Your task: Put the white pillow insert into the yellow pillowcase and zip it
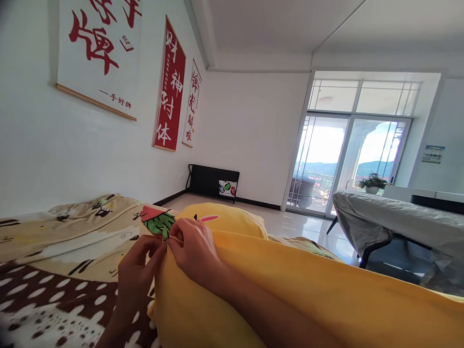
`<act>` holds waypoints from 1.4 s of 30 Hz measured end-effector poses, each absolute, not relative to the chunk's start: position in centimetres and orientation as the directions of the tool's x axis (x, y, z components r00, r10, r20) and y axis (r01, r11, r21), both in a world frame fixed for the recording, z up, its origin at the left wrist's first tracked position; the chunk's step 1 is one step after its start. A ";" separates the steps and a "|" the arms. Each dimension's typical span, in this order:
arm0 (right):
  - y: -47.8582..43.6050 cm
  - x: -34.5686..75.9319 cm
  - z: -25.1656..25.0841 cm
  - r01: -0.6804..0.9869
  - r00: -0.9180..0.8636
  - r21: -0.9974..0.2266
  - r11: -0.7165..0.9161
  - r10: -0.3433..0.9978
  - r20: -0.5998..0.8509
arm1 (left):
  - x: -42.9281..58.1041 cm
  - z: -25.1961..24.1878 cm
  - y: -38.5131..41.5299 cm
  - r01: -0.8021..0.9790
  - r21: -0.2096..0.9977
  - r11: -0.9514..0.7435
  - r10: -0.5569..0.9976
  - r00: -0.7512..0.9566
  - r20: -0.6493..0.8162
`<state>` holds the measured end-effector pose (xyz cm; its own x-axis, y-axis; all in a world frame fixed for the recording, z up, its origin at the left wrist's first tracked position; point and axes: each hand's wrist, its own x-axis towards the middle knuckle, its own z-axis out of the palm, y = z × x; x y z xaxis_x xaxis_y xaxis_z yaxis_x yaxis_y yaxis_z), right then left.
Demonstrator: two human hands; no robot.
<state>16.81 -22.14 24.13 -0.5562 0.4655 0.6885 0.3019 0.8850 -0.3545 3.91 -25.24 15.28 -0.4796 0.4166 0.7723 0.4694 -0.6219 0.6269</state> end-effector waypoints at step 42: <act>-22.6 17.7 24.9 0.228 -0.676 -0.463 0.856 0.482 0.557 | 2.0 15.6 -27.1 0.054 0.758 -0.650 0.625 -0.530 0.573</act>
<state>17.73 -22.64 24.93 -0.6760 0.4819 0.5575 0.2283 0.8563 -0.4633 2.00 -27.07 15.62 -0.5303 0.6250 0.5728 0.0537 -0.6495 0.7584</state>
